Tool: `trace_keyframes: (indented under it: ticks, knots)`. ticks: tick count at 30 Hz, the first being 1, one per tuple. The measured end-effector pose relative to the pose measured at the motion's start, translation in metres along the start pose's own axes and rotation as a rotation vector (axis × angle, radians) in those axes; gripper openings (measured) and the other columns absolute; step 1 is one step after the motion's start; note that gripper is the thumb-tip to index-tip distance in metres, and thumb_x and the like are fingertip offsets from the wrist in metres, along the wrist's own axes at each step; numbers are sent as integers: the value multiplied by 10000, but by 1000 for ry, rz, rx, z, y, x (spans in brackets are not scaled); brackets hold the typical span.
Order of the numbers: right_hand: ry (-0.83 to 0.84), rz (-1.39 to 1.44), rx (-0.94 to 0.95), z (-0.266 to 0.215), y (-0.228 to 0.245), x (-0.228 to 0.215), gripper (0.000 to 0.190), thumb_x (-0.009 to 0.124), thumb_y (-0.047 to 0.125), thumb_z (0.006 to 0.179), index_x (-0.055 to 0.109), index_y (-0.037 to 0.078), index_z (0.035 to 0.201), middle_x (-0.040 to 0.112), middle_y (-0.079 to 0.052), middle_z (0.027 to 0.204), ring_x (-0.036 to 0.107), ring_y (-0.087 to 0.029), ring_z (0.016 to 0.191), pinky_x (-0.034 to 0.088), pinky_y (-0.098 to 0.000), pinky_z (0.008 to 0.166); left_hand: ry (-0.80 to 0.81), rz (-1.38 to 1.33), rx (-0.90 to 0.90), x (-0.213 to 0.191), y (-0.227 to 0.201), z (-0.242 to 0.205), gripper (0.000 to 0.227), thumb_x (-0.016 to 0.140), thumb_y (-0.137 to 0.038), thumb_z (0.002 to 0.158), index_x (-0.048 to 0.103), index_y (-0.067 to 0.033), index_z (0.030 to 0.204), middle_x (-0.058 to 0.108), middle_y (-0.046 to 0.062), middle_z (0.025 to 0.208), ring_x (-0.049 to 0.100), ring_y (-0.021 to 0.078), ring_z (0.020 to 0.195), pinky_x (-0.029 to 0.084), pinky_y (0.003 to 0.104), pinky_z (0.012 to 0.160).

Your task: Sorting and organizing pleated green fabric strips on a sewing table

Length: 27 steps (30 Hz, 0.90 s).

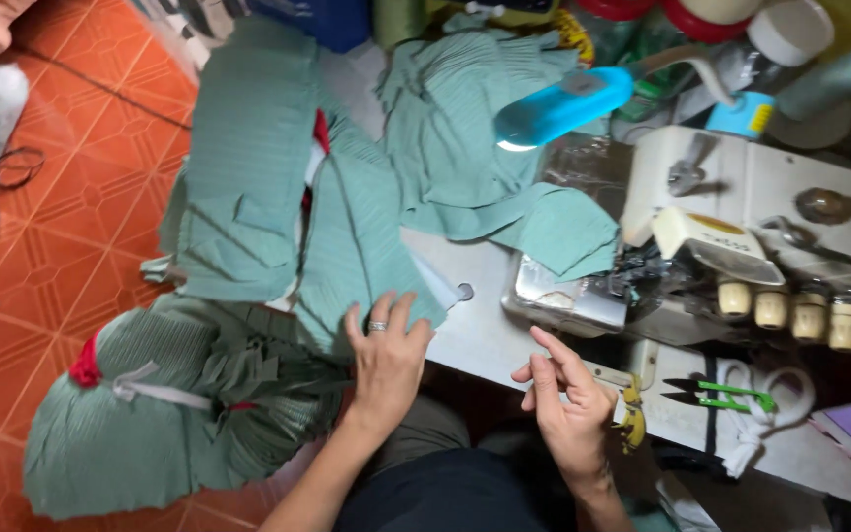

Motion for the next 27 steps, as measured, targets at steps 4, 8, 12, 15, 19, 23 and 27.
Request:
trace_keyframes:
  ticks: [4, 8, 12, 15, 19, 23, 27]
  knots:
    - [50, 17, -4, -3, 1, 19, 261, 577, 98, 921, 667, 54, 1163, 711, -43, 697, 590, -76, 435, 481, -168, 476, -62, -47, 16, -1, 5, -14, 122, 607, -51, 831, 582, -168, 809, 608, 34, 962, 563, 232, 905, 326, 391, 815]
    - [87, 21, -3, -7, -4, 30, 248, 582, 117, 917, 680, 65, 1139, 710, -31, 674, 582, -70, 436, 480, -173, 482, 11, -86, 19, 7, 14, -10, 177, 741, -216, 826, 611, -132, 913, 590, 13, 876, 539, 223, 807, 364, 389, 822]
    - [95, 49, 16, -6, -5, 27, 237, 584, 107, 914, 691, 48, 1116, 722, -40, 684, 599, -66, 458, 496, -172, 492, 36, -527, -423, -1, 60, -3, 125, 571, -189, 953, 679, -129, 964, 727, -3, 971, 671, 166, 906, 360, 376, 944]
    - [63, 115, 58, -2, -9, 20, 228, 576, 105, 931, 683, 43, 1123, 707, -57, 693, 614, -64, 495, 508, -165, 548, -488, -929, -782, -52, 144, -12, 28, 466, -117, 1039, 441, -105, 1032, 544, 60, 985, 551, 167, 899, 514, 280, 836]
    - [62, 204, 74, 1, -15, 25, 215, 564, 94, 939, 679, 24, 1107, 693, -72, 698, 617, -84, 506, 510, -169, 539, -846, -962, -745, -64, 224, -35, 61, 454, -135, 1048, 460, -114, 991, 432, -21, 946, 391, 70, 851, 377, 246, 827]
    - [164, 279, 154, -4, -19, 47, 229, 589, 102, 904, 697, 32, 1093, 757, -102, 767, 729, -130, 648, 598, -210, 664, -697, -1257, -755, -58, 211, 30, 99, 529, -29, 984, 510, -114, 1031, 512, -6, 937, 477, 86, 825, 404, 220, 772]
    - [112, 313, 29, -2, 4, 39, 214, 605, 70, 892, 685, 10, 1081, 758, -125, 936, 737, -166, 862, 601, -267, 832, -608, -1252, -399, -106, 144, 128, 150, 491, -103, 988, 616, -135, 1064, 600, -24, 989, 521, 77, 868, 426, 216, 777]
Point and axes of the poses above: each hand's wrist, its own z-axis towards the middle knuckle, its own x-axis out of the palm, y = z × x, the point moved 8 cm from there along z, towards the middle knuckle
